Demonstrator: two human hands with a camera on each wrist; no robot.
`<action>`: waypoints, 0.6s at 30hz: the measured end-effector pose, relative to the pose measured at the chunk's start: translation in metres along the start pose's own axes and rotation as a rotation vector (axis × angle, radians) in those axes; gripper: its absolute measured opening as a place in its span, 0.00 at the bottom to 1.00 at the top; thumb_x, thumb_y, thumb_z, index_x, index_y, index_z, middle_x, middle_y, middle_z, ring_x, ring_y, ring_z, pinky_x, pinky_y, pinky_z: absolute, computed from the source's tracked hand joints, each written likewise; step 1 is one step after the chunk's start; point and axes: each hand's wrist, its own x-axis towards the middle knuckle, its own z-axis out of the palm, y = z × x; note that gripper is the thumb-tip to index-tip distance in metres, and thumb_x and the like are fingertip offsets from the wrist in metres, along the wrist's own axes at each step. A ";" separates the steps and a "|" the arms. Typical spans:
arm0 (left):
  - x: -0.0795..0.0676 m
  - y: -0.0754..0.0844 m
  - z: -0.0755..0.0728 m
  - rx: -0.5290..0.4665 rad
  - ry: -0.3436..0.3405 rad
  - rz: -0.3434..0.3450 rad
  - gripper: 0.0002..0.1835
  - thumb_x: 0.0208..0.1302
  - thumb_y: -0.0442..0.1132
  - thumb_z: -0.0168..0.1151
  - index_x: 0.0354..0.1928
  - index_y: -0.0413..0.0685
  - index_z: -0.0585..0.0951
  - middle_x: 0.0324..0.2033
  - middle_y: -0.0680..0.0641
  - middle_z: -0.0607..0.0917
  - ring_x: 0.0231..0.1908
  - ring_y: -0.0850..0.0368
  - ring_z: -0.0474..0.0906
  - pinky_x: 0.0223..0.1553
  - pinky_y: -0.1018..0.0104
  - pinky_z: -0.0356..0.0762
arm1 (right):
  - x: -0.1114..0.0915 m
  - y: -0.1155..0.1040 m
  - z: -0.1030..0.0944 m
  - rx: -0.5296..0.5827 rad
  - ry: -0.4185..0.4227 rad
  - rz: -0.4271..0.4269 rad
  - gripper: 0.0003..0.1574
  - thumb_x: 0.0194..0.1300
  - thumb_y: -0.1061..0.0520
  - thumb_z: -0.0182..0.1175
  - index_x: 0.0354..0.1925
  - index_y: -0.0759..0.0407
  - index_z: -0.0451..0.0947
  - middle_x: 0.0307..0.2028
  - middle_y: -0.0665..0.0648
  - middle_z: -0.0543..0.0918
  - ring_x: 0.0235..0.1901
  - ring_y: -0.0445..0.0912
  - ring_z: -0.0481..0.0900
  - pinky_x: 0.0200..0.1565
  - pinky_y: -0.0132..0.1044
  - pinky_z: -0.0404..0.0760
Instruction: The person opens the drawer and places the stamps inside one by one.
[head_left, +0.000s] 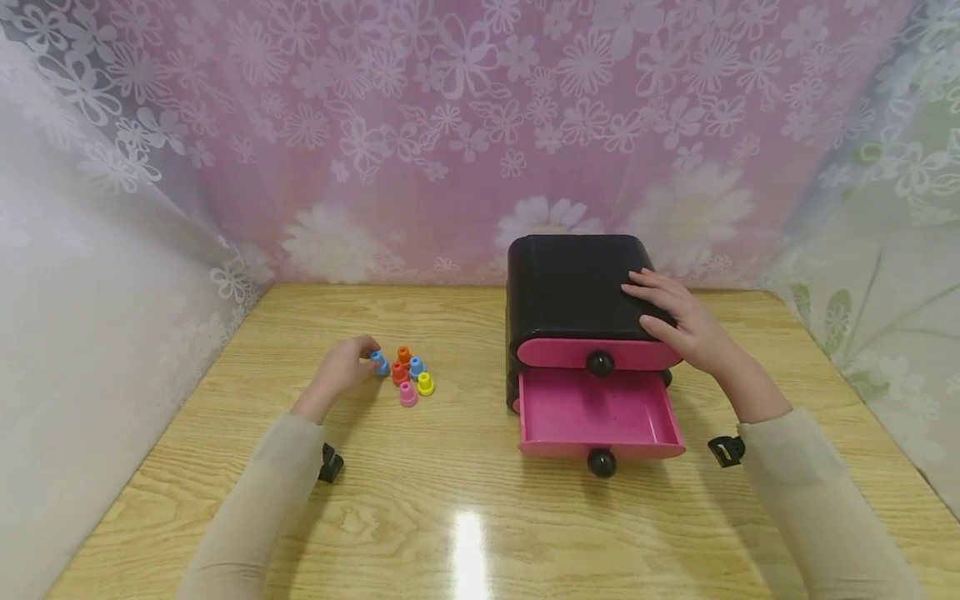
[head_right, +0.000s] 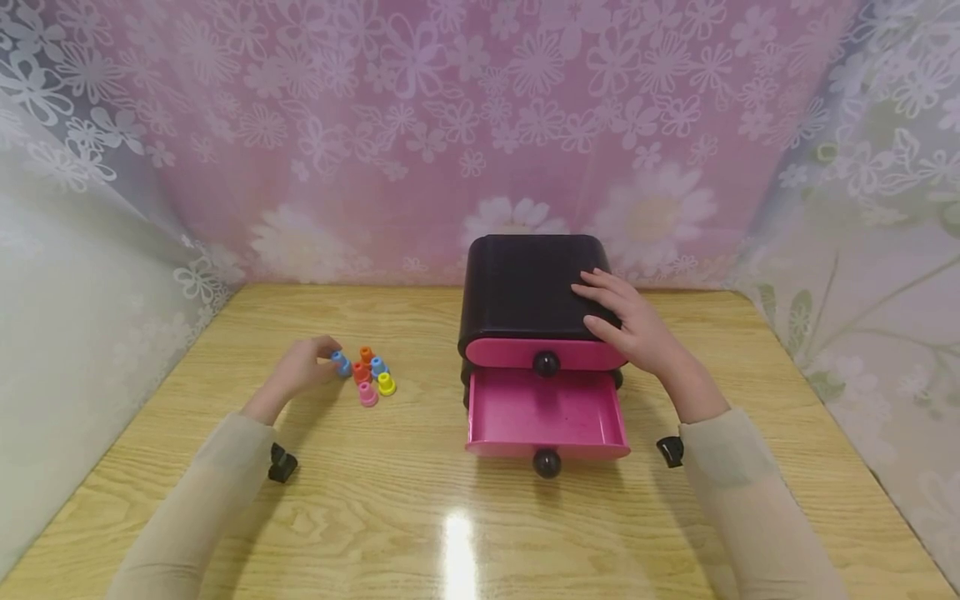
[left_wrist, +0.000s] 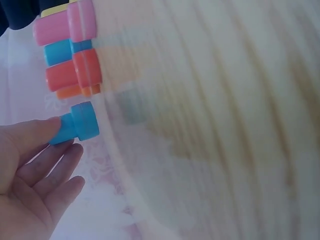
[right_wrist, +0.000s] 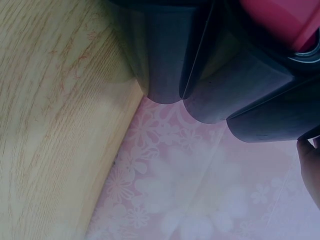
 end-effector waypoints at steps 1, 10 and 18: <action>0.000 0.000 -0.001 -0.009 0.008 -0.001 0.15 0.59 0.33 0.55 0.46 0.32 0.73 0.43 0.34 0.77 0.45 0.40 0.72 0.46 0.50 0.70 | 0.000 -0.004 0.000 0.007 0.000 -0.003 0.24 0.61 0.66 0.49 0.54 0.76 0.63 0.57 0.75 0.59 0.60 0.67 0.48 0.57 0.61 0.45; -0.009 0.009 -0.003 -0.016 0.131 0.075 0.16 0.60 0.35 0.55 0.48 0.32 0.74 0.42 0.36 0.78 0.45 0.41 0.73 0.45 0.50 0.70 | 0.000 0.004 0.001 0.000 -0.003 0.010 0.24 0.60 0.66 0.49 0.54 0.76 0.64 0.57 0.74 0.59 0.60 0.67 0.48 0.57 0.61 0.45; -0.020 0.035 -0.002 -0.017 0.225 0.193 0.16 0.58 0.35 0.58 0.46 0.33 0.75 0.41 0.39 0.79 0.42 0.46 0.75 0.44 0.53 0.71 | -0.005 0.031 0.003 -0.011 -0.003 -0.001 0.26 0.60 0.62 0.52 0.58 0.67 0.65 0.61 0.66 0.60 0.63 0.57 0.47 0.58 0.58 0.45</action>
